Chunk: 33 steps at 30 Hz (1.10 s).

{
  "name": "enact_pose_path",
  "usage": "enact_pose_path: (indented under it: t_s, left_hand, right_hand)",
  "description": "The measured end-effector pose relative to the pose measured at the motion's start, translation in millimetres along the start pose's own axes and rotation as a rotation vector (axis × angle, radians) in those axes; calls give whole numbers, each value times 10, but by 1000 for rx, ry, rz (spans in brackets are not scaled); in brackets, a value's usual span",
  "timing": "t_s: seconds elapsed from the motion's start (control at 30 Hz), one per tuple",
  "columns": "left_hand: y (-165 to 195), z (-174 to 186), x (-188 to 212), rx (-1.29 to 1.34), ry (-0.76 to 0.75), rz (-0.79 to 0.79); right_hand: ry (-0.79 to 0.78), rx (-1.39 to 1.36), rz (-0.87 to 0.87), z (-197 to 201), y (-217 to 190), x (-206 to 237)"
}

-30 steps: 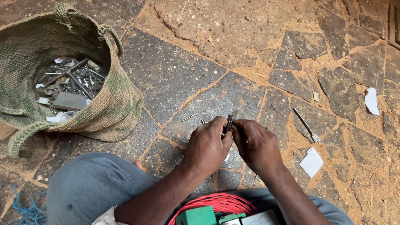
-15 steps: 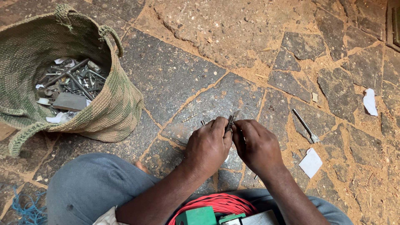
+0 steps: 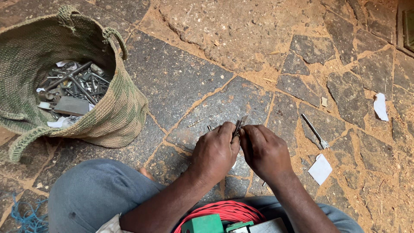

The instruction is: The person sits on the floor and assembles small metal electrical components. They pick up a metal plate, insert screws and washers, and attach the plate to a larger metal box with red wires. The person then picks up a small black component and attaches it to the box.

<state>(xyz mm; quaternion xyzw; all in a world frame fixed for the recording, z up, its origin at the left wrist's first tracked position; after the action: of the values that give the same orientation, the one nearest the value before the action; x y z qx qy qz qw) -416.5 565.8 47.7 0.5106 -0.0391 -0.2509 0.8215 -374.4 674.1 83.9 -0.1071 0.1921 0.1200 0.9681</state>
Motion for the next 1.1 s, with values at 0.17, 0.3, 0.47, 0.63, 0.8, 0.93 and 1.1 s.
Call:
enact_pose_path:
  t_s: [0.17, 0.3, 0.47, 0.63, 0.8, 0.93, 1.1]
  left_hand:
    - [22, 0, -9, -11, 5, 2]
    - [-165, -70, -19, 128, -79, 236]
    - [-191, -38, -41, 160, -15, 210]
    - [-170, -89, -15, 72, -34, 152]
    - [-144, -106, -14, 38, -22, 68]
    - [-108, -77, 21, 10, 5, -4]
    - [-342, -16, -124, 161, -38, 275]
  right_hand:
    - [-34, 23, -51, -16, 29, -9]
    - [-64, -79, -188, -15, 111, -14]
    - [-24, -221, -183, 15, 88, -32]
    - [5, -59, -5, 7, 0, -21]
    - [-4, -8, -8, -29, 26, -6]
    - [-43, -8, -82, -27, 48, -29]
    - [25, -105, -175, 101, 103, 1]
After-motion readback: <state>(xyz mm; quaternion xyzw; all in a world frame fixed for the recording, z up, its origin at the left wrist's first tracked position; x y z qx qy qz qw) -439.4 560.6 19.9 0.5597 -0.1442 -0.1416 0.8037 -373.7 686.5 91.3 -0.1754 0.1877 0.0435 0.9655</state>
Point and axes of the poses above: each hand's wrist, its own x-axis away from the middle knuckle, its own z-axis out of the back of the hand, y = z × x, the point moved 8 cm from there along -x, towards the middle knuckle, and after that the axes turned 1 degree about x, right-handed, at the moved point
